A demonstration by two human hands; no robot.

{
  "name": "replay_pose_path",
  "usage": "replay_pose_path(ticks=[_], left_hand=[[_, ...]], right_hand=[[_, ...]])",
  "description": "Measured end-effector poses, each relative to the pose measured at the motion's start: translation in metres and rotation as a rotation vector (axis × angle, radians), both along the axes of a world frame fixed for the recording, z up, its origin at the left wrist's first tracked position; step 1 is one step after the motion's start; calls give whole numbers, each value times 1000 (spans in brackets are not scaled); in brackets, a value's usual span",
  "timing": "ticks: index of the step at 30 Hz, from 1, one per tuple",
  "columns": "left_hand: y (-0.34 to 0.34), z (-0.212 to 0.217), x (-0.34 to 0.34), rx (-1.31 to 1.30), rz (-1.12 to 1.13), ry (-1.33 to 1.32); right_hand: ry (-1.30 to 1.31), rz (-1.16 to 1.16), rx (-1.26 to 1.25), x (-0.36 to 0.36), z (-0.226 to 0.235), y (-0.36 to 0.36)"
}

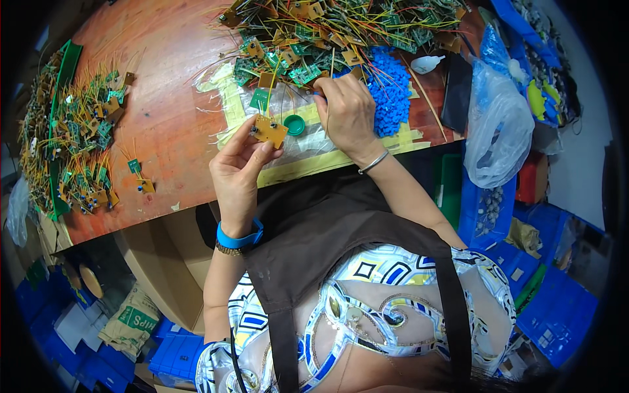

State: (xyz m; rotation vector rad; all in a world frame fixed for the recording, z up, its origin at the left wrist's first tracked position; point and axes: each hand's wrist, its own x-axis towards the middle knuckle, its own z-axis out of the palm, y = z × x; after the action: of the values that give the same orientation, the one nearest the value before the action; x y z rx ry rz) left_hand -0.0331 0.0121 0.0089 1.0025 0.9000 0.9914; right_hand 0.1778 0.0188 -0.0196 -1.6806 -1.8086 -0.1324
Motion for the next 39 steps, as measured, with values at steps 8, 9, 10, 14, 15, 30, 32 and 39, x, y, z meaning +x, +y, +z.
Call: replay_pose_path(ticks=[8, 9, 10, 14, 15, 30, 32, 39], left_hand=[[2, -3, 0, 7, 4, 18], [2, -3, 1, 9, 5, 21], [2, -3, 1, 10, 6, 25], [1, -3, 1, 9, 0, 15], [1, -2, 1, 11, -2, 22], [-3, 0, 6, -36, -135, 9], [-3, 0, 5, -50, -134, -10], [-4, 2, 7, -46, -167, 14]], right_hand=[[36, 26, -15, 0, 1, 2], [27, 22, -24, -1, 1, 2], [26, 21, -23, -2, 1, 2], [21, 32, 1, -4, -2, 2], [12, 36, 14, -3, -2, 1], [148, 364, 147, -33, 44, -26], [170, 375, 134, -31, 44, -26], [220, 356, 133, -31, 43, -27]])
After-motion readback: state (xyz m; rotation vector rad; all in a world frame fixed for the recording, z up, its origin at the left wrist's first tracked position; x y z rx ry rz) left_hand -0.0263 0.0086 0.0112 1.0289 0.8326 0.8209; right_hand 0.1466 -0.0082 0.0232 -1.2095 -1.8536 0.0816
